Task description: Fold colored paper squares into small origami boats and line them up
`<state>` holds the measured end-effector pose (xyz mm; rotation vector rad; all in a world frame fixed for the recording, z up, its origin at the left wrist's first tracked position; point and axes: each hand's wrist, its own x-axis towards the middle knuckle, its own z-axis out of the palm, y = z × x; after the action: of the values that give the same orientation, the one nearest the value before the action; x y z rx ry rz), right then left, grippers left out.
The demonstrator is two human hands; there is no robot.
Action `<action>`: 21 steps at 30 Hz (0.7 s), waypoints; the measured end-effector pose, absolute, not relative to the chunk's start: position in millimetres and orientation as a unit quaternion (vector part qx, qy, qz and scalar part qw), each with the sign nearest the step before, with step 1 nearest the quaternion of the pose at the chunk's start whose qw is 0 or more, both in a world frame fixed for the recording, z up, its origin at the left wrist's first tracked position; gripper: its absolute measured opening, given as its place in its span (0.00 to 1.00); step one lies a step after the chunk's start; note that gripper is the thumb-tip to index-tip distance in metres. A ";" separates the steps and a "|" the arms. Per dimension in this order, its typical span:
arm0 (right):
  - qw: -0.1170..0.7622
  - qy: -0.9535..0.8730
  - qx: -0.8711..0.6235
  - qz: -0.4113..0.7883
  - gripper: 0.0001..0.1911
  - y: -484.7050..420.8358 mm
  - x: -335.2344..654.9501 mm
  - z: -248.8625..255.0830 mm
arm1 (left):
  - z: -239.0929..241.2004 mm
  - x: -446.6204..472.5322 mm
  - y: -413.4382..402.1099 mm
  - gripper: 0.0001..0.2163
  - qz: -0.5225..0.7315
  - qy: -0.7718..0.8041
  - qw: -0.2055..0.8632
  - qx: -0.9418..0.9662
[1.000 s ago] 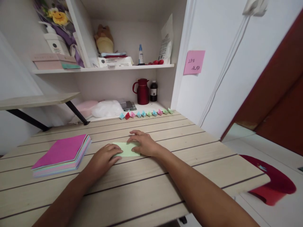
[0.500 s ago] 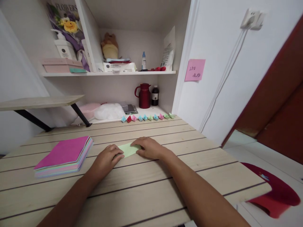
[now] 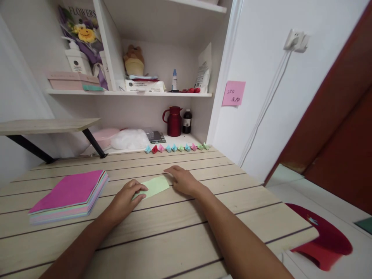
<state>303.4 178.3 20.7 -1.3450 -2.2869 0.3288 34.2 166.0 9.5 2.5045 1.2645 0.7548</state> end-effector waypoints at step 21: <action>0.350 -0.810 -0.407 0.237 0.06 176.2 287.8 21.5 | 18.8 29.9 155.8 0.11 0.275 0.389 0.189 0.859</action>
<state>287.8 176.2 21.5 -1.0531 -2.0974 0.6139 29.9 155.8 18.8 2.4139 1.0936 0.7744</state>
